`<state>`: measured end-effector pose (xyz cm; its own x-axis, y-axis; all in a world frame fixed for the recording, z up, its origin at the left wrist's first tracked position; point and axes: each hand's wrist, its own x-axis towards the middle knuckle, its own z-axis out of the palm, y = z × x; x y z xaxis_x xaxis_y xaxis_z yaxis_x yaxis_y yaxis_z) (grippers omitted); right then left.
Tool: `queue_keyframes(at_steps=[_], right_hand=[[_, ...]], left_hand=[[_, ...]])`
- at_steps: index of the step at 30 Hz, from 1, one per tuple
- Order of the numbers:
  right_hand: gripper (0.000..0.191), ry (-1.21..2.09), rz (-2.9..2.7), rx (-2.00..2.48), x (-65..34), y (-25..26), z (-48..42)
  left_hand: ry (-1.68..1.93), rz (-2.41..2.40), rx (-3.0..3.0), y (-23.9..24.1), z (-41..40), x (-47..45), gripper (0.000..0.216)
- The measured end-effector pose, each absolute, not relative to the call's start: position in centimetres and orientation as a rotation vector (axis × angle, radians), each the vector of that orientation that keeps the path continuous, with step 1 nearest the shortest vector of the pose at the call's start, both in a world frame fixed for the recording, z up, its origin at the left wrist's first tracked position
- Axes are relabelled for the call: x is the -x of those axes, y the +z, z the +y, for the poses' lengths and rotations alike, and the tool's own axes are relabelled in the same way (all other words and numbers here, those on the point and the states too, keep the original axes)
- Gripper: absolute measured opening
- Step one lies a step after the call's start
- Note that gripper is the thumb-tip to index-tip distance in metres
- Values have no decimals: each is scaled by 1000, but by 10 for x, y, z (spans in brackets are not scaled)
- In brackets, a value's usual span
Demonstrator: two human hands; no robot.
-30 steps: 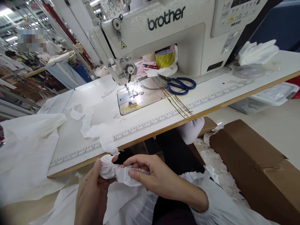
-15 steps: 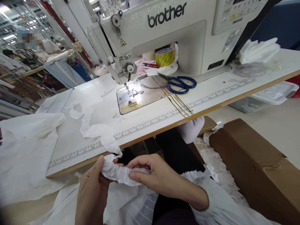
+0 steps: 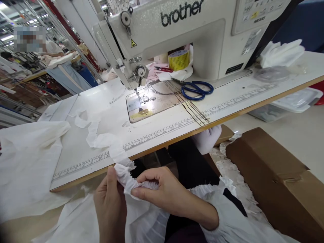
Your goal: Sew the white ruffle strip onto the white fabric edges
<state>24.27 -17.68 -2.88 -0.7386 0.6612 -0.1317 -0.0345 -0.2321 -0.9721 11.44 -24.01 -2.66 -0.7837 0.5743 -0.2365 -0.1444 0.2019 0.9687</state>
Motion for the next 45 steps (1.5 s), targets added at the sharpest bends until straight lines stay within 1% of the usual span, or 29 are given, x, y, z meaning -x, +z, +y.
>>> queue_keyframes(at_steps=[3, 5, 8, 11, 14, 17, 22, 26, 34, 39, 45], right_hand=[[18, 2045, -1498, 704, -240, -25, -178], [20, 2036, -1491, 696, -238, -25, -180], [17, 1920, -1561, 769, -238, -26, -181], [21, 1870, -1595, 802, -240, -27, -180], [17, 1868, -1575, 774, -243, -27, -177], [17, 1906, -1550, 762, -244, -26, -174], [22, 1963, -1579, 743, -247, -27, -175], [25, 2034, -1588, 747, -253, -29, -176], [24, 2120, -1597, 703, -259, -29, -173], [25, 2092, -1625, 675, -260, -32, -172], [27, 2040, -1663, 714, -258, -29, -170]], left_hand=[[1627, 1725, -331, -31, -248, -131, 51], [1600, 1741, -331, -31, -253, -141, 42], [1610, 1790, -294, -27, -256, -147, 32], [1641, 1639, -255, -23, -255, -143, 31], [1607, 1470, -251, -24, -256, -134, 31], [1597, 1412, -257, -27, -257, -129, 27], [1638, 1455, -242, -24, -253, -125, 27], [1765, 1583, -219, -10, -245, -108, 27], [1906, 1711, -351, 6, -230, -77, 21], [1968, 1713, -348, 9, -220, -64, 22], [2019, 1745, -323, 15, -211, -48, 15]])
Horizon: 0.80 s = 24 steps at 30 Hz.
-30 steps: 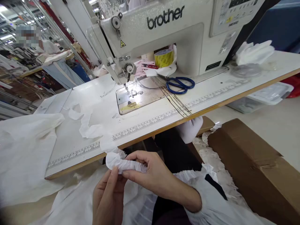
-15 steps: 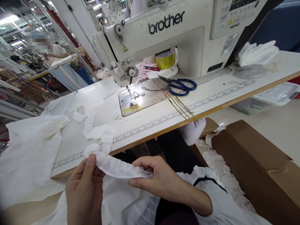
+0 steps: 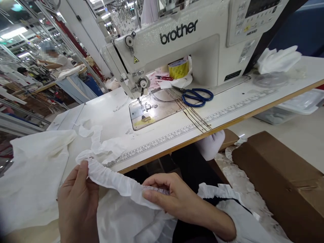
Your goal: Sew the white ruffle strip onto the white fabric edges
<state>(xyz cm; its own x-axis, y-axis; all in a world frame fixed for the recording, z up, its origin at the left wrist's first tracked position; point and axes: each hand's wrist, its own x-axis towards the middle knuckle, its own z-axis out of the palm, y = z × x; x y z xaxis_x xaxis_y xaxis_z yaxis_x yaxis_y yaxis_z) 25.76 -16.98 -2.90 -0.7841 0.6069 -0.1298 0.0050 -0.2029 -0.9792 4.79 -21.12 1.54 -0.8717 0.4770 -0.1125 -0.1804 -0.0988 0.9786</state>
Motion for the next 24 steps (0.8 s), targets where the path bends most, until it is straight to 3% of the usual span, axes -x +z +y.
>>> queue_keyframes(at_steps=[7, 15, 24], right_hand=[[19, 1953, -1721, 773, -256, -26, -168], [23, 1969, -1698, 782, -255, -28, -169], [30, 2050, -1675, 833, -256, -28, -171]], left_hand=[[1948, 1734, -376, 14, -206, -39, 20], [1802, 1778, -506, 23, -202, -27, 30], [1771, 1836, -683, 31, -179, 3, 25]])
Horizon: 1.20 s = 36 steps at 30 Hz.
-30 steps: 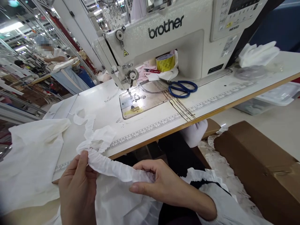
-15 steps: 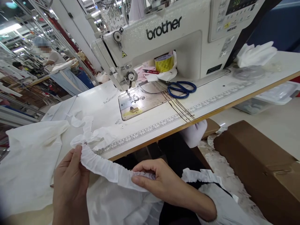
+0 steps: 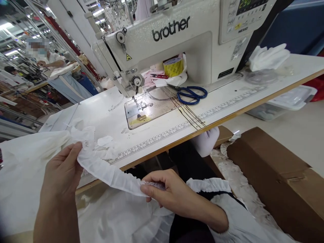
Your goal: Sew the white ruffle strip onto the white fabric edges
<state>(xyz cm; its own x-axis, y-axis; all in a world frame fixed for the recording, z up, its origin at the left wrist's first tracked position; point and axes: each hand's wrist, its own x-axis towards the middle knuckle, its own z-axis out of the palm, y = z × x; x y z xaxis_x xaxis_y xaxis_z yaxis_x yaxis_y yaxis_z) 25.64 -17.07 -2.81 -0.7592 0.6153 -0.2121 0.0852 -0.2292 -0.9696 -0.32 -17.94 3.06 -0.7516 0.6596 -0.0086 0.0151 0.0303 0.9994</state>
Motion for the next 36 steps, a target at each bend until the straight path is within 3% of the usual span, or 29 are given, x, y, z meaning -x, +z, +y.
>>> queue_keyframes(at_steps=[4, 9, 28, 36], right_hand=[[29, 2046, -1654, 812, -256, -32, -169], [28, 2027, -1643, 767, -260, -37, -168], [32, 2012, -1651, 777, -266, -44, -166], [30, 2084, -1592, 780, -261, -41, -167]], left_hand=[[1719, 1901, -741, 32, -170, 10, 16], [1717, 1995, -771, 35, -159, 22, 23], [1707, 2255, -754, 46, -117, 59, 11], [1635, 2322, -857, 46, -120, 57, 26]])
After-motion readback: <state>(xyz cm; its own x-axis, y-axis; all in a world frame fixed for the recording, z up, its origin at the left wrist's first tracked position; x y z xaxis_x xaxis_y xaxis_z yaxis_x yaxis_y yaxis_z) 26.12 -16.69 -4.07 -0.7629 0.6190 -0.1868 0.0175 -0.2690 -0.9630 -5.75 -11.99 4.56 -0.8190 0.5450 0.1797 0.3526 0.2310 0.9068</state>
